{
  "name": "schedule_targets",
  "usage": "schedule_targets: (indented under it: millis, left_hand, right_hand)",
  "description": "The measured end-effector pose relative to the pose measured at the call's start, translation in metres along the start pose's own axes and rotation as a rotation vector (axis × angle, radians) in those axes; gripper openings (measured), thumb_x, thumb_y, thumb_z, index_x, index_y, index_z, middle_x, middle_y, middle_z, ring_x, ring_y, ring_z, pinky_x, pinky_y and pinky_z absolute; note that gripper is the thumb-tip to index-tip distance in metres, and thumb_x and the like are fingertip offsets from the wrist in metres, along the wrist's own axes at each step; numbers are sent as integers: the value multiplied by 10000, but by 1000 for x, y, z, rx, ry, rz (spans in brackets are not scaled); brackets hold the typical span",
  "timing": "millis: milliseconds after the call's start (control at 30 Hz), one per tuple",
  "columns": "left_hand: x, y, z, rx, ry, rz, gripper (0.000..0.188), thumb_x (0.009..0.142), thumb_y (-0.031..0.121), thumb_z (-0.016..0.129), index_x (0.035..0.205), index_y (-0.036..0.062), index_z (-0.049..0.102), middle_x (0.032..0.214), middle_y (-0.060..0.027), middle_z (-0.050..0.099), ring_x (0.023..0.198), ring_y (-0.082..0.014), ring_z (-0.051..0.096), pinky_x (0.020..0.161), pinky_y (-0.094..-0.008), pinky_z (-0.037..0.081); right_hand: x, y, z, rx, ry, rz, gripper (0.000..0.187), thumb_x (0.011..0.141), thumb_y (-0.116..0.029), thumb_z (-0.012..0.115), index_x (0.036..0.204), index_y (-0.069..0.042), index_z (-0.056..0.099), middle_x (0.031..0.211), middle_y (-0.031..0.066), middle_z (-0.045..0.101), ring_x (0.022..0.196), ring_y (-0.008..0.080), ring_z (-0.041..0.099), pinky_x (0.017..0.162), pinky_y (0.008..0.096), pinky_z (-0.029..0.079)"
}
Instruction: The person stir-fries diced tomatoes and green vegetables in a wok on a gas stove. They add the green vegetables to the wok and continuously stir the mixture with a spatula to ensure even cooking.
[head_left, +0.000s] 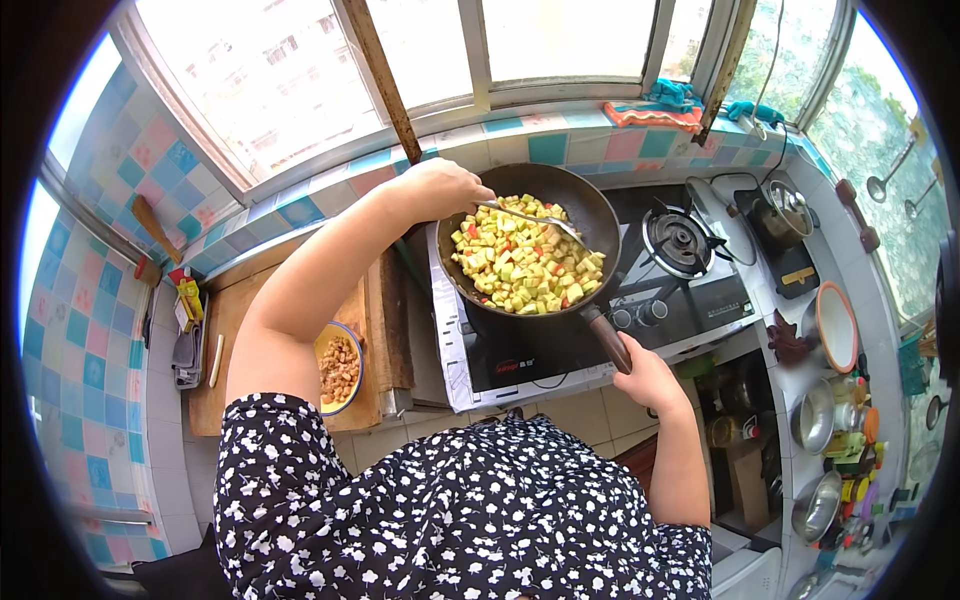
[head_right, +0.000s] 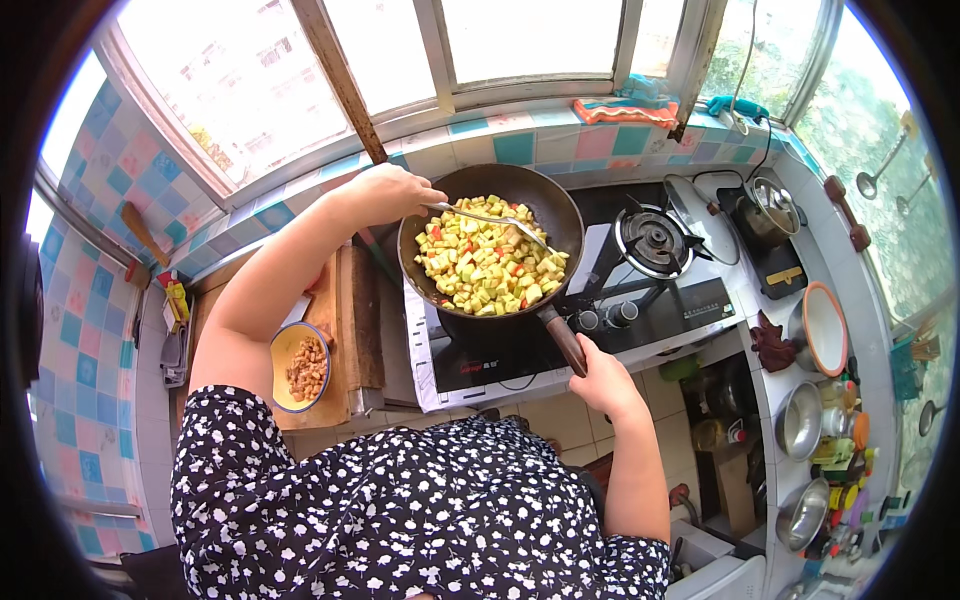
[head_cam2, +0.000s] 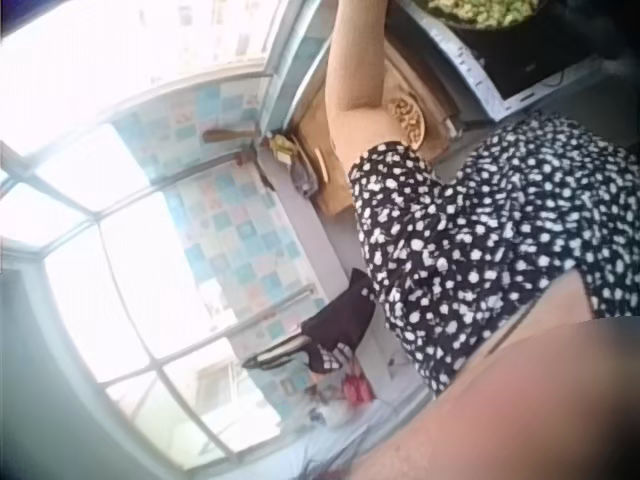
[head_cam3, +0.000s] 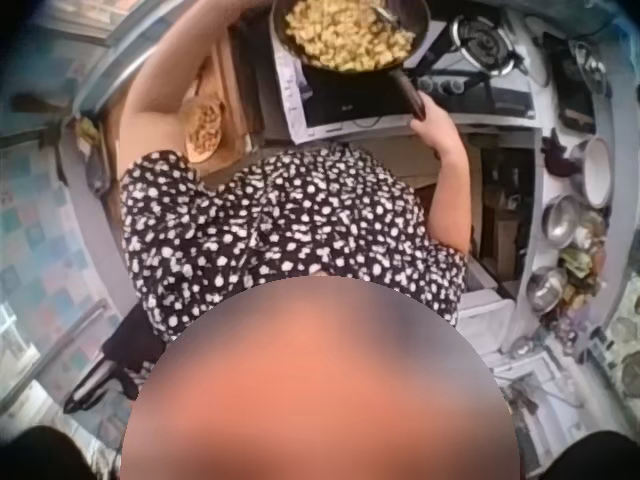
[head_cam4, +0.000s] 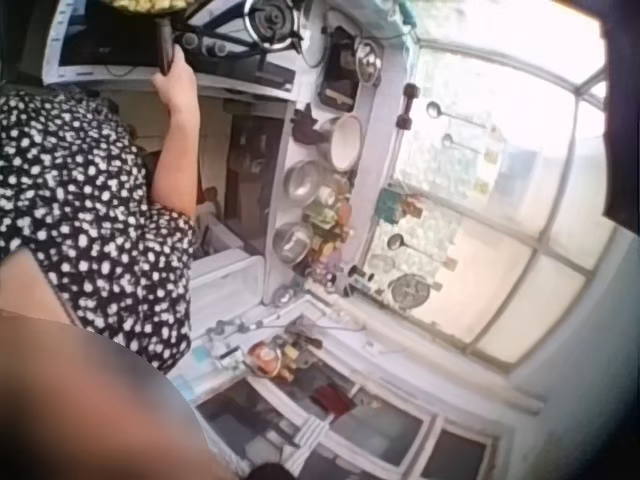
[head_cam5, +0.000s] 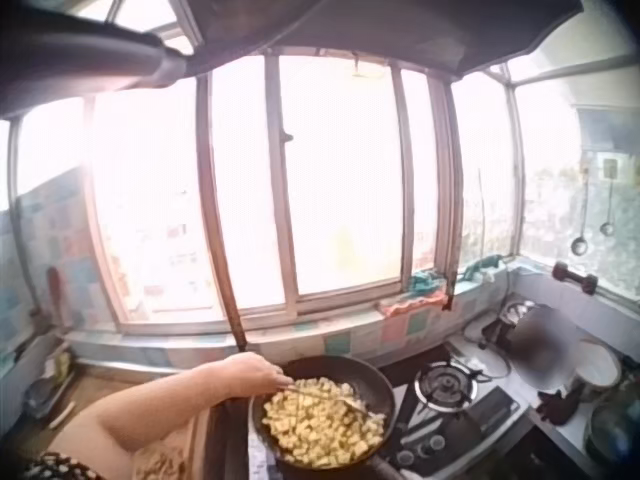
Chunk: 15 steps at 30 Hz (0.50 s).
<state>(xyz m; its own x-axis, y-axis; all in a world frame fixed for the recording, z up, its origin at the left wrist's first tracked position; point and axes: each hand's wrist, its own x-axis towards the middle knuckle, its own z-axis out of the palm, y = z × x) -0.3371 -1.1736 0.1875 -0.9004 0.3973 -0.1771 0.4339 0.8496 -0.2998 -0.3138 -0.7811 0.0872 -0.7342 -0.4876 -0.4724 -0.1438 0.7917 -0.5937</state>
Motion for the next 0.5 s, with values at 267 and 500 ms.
schedule_targets:
  millis: [267,500]
  left_hand:
    - [-108,28,-35,-18,2,-202,318,887,184,610,1203,151,607,899,-70,656,807,-259,684,667,-370,535]
    - [-126,69,-28,-50,-209,-222,326,884,265,622,1202,197,637,765,-83,657,723,-239,674,610,-367,507]
  right_hand:
    - [10,21,12,-34,93,-126,729,747,-124,639,1423,-33,382,1100,226,641,972,326,640,864,381,489]
    - [10,22,11,-57,95,-141,730,747,-118,631,1427,-34,378,1091,222,645,934,318,648,834,375,500]
